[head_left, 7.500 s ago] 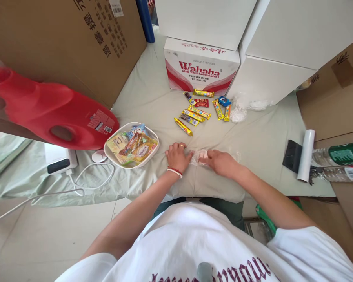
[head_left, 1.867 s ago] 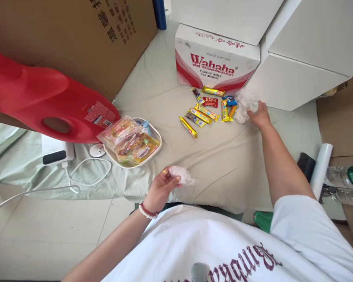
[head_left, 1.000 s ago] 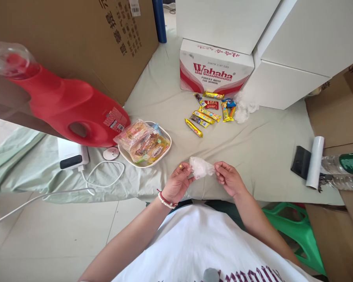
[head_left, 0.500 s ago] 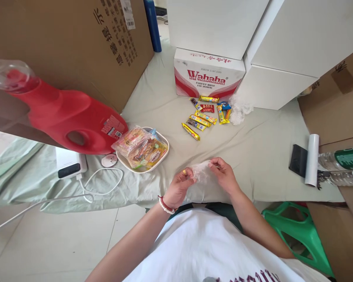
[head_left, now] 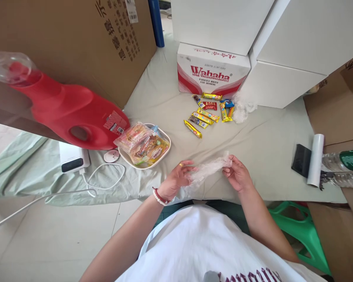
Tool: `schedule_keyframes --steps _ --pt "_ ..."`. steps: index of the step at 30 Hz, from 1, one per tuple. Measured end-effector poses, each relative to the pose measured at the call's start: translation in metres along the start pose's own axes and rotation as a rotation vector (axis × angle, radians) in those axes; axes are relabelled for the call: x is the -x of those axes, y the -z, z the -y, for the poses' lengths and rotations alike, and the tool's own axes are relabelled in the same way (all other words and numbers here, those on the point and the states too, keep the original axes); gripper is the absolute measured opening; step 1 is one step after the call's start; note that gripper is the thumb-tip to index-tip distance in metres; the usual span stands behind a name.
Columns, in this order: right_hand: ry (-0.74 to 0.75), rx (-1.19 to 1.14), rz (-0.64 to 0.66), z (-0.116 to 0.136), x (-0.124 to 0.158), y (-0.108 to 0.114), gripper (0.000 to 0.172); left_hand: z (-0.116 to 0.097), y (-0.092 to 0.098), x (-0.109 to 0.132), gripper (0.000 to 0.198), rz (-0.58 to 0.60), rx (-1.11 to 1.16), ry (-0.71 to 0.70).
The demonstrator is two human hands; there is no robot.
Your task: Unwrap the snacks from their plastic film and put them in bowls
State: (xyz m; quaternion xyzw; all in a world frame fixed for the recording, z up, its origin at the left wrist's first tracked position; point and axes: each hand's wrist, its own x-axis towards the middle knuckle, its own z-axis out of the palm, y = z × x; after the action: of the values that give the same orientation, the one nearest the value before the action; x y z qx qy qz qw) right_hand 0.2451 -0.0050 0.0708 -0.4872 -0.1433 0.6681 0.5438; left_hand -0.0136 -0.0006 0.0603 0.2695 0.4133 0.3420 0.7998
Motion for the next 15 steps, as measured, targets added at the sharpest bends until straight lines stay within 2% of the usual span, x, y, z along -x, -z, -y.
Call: schedule_keyframes --steps 1,3,6,11,13,15 --pt "-0.004 -0.028 0.005 0.0 0.0 0.0 0.043 -0.001 -0.001 0.001 0.071 0.053 -0.031 0.04" --pt "-0.013 -0.078 0.013 0.002 -0.001 0.001 0.039 0.001 -0.004 0.002 0.062 0.103 -0.065 0.085" --pt "-0.025 -0.129 0.022 0.005 -0.003 0.003 0.035 0.007 -0.007 0.0 0.042 0.045 -0.027 0.048" --pt "0.047 -0.018 -0.04 0.003 -0.001 0.003 0.039 0.015 -0.007 -0.006 0.041 -0.153 0.017 -0.143" --pt "0.054 0.099 -0.049 -0.006 0.003 -0.002 0.04 0.016 -0.009 -0.006 0.035 -0.228 -0.072 -0.263" --pt "0.033 0.232 0.004 -0.018 0.009 -0.011 0.042 0.016 -0.014 -0.004 0.024 -0.233 -0.246 -0.396"
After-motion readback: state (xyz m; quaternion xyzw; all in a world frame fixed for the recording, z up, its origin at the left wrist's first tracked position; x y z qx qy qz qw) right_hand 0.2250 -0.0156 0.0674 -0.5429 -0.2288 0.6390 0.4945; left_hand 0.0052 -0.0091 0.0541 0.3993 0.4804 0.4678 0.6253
